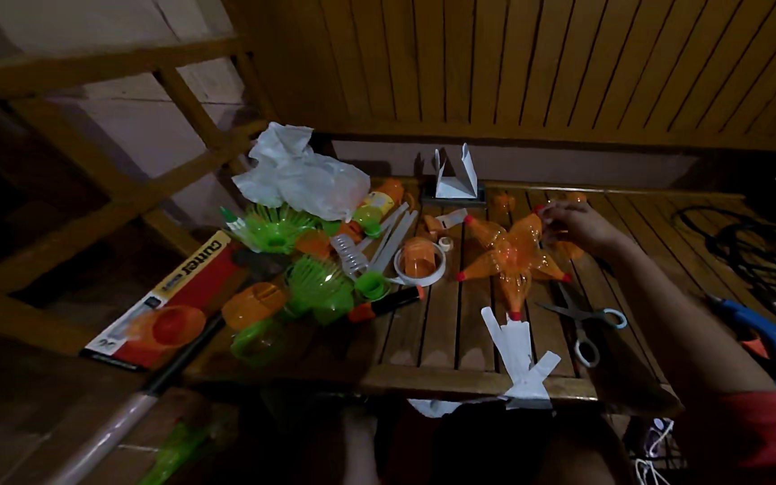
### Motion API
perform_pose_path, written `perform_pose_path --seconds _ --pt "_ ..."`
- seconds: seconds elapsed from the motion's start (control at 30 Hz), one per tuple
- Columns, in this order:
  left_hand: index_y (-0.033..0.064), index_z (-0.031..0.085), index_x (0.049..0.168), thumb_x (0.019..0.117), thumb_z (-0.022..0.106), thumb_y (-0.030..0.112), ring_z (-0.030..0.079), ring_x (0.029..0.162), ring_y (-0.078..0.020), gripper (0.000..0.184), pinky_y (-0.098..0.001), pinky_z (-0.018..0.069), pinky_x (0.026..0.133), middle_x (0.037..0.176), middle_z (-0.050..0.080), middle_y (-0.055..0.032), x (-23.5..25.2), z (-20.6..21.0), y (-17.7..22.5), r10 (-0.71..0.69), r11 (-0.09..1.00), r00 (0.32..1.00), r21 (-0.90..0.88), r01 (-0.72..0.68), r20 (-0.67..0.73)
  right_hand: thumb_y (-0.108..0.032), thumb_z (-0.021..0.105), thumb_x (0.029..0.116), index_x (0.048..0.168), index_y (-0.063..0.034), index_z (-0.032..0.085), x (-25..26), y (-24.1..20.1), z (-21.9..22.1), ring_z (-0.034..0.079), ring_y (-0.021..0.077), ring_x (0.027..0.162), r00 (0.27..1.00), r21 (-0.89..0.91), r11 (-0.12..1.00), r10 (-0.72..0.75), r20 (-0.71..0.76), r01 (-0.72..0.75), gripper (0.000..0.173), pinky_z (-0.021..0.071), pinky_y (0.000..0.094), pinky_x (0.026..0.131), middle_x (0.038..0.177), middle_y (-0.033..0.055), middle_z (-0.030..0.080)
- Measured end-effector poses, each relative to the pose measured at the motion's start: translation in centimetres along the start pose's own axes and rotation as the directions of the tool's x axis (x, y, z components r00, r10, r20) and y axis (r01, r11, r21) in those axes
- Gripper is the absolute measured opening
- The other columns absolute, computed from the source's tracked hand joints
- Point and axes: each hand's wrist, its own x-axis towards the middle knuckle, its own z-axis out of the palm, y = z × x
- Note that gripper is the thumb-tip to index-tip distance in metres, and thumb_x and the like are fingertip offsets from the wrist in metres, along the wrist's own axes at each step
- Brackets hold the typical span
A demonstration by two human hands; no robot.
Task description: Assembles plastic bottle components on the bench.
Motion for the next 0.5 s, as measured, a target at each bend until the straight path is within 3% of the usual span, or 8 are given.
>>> perform_pose_path --seconds 0.1,0.23,0.27,0.33,0.4,0.47,0.5 --pt "-0.0090 0.074 0.107 0.0977 0.065 0.006 0.073 0.096 -0.0265 0.020 -0.0318 0.0566 0.092 0.102 0.073 -0.0252 2.2 -0.4 1.6 0.253 0.966 0.965 -0.031 -0.255 -0.063 -0.020 0.040 0.1114 0.124 0.0002 0.059 0.4 0.8 -0.2 0.065 0.0099 0.074 0.998 -0.055 0.997 0.057 0.024 -0.055 0.031 0.0566 0.0284 0.070 0.088 0.0030 0.064" --pt "-0.0064 0.073 0.109 0.0983 0.056 0.003 0.069 0.108 -0.0295 0.022 -0.0346 0.0518 0.099 0.113 0.072 -0.0242 7.1 -1.5 4.9 0.461 0.887 0.884 0.025 -0.460 -0.080 -0.023 0.045 0.1105 0.126 0.0018 0.060 1.4 2.0 0.3 0.065 0.0123 0.077 0.991 -0.116 0.984 0.136 0.004 -0.135 0.033 0.0560 0.0315 0.073 0.093 0.0077 0.067" --pt "-0.0027 0.074 0.109 0.0997 0.055 0.008 0.067 0.110 -0.0223 0.023 -0.0280 0.0497 0.100 0.114 0.072 -0.0199 9.1 -1.7 5.4 0.523 0.852 0.848 0.032 -0.522 -0.089 -0.024 0.046 0.1103 0.125 0.0021 0.060 1.6 2.1 0.5 0.064 0.0115 0.076 0.989 -0.126 0.981 0.147 -0.009 -0.147 0.033 0.0557 0.0308 0.072 0.091 0.0073 0.066" --pt "-0.0023 0.073 0.107 0.1015 0.058 0.017 0.067 0.099 -0.0146 0.025 -0.0237 0.0533 0.091 0.107 0.071 -0.0176 13.7 -2.0 6.6 0.603 0.796 0.787 0.028 -0.605 -0.134 -0.024 0.046 0.1107 0.123 0.0034 0.060 1.7 1.8 0.8 0.063 0.0096 0.072 0.987 -0.171 0.973 0.158 -0.012 -0.158 0.033 0.0553 0.0280 0.070 0.087 0.0055 0.065" --pt "-0.0049 0.073 0.099 0.0991 0.062 0.021 0.067 0.083 -0.0209 0.028 -0.0337 0.0561 0.078 0.096 0.071 -0.0190 19.1 -2.6 8.1 0.650 0.758 0.731 0.115 -0.642 -0.207 -0.024 0.044 0.1112 0.121 0.0046 0.061 1.8 1.3 1.0 0.062 0.0087 0.071 0.986 -0.242 0.956 0.169 0.002 -0.163 0.035 0.0545 0.0271 0.069 0.086 0.0059 0.064" --pt "-0.0058 0.071 0.110 0.0982 0.065 0.018 0.067 0.094 -0.0398 0.027 -0.0543 0.0548 0.083 0.109 0.068 -0.0267 25.5 -3.3 9.1 0.629 0.769 0.770 0.235 -0.594 -0.108 -0.027 0.044 0.1113 0.120 0.0049 0.062 1.8 0.9 1.2 0.062 0.0095 0.073 0.984 -0.331 0.930 0.177 0.015 -0.162 0.037 0.0550 0.0281 0.071 0.089 0.0087 0.065" --pt "-0.0039 0.067 0.123 0.0976 0.069 0.017 0.062 0.110 -0.0490 0.033 -0.0639 0.0501 0.092 0.124 0.062 -0.0302 28.8 -3.4 9.4 0.549 0.799 0.836 0.305 -0.519 -0.014 -0.027 0.045 0.1111 0.120 0.0046 0.062 1.8 0.7 1.3 0.062 0.0118 0.075 0.984 -0.411 0.899 0.176 0.018 -0.153 0.037 0.0549 0.0303 0.073 0.092 0.0117 0.065"
